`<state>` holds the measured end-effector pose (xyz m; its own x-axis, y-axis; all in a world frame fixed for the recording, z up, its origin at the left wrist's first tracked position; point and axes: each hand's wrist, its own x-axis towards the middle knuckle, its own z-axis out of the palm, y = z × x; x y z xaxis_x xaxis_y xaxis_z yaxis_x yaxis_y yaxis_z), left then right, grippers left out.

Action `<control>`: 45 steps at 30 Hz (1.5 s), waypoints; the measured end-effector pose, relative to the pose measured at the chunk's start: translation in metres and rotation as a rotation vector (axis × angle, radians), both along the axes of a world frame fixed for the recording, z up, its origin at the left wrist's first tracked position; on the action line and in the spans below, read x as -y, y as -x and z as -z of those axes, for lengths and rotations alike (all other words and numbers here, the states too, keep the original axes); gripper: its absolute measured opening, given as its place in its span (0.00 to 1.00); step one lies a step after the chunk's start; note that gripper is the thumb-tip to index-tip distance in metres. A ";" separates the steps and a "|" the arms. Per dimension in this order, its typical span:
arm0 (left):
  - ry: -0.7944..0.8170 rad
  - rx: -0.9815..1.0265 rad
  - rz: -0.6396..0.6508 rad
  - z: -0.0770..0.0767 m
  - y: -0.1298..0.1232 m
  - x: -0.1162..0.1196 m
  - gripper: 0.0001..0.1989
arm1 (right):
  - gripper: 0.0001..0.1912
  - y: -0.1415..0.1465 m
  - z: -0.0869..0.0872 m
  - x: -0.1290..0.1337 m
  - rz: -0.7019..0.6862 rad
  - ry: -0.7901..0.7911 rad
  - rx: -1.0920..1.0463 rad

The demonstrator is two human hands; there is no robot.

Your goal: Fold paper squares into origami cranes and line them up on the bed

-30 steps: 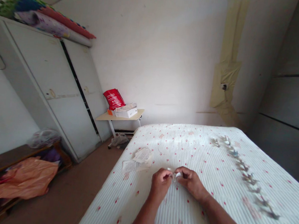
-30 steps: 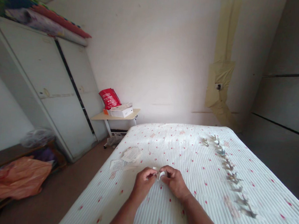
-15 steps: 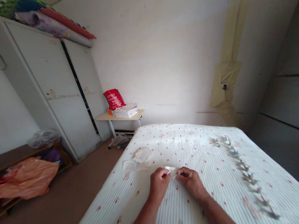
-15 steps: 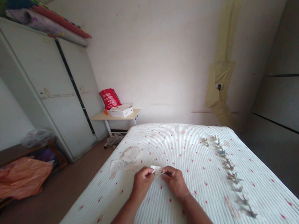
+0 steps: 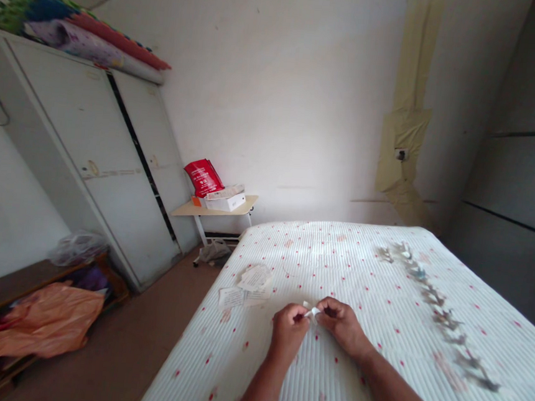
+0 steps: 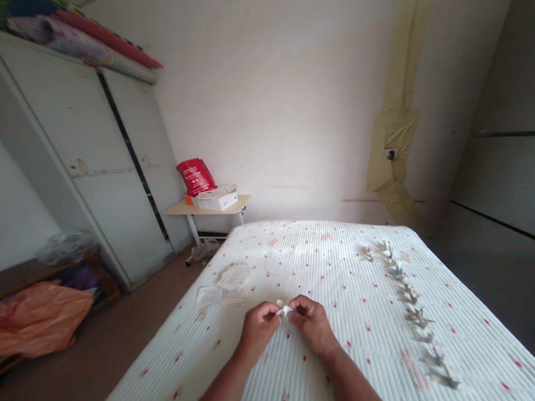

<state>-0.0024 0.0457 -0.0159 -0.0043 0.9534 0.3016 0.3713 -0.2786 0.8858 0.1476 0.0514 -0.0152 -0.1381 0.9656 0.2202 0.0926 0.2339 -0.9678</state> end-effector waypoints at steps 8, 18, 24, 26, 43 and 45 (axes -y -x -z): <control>0.121 0.228 0.053 0.001 -0.002 0.000 0.06 | 0.10 0.000 0.002 -0.002 0.001 0.018 -0.032; 0.205 0.309 0.083 -0.001 -0.004 -0.001 0.05 | 0.12 -0.003 -0.003 0.000 -0.070 0.056 -0.069; 0.173 0.268 0.065 -0.008 -0.003 0.001 0.04 | 0.13 -0.003 -0.001 0.000 -0.079 0.086 -0.082; 0.203 0.325 0.098 -0.010 -0.003 0.001 0.04 | 0.13 -0.003 -0.003 -0.001 -0.063 0.097 -0.094; 0.337 0.474 0.187 -0.012 -0.002 0.002 0.11 | 0.13 -0.007 -0.005 -0.003 -0.070 0.175 -0.258; 0.319 0.471 0.167 -0.011 -0.002 0.002 0.11 | 0.12 -0.008 -0.005 -0.003 -0.085 0.176 -0.266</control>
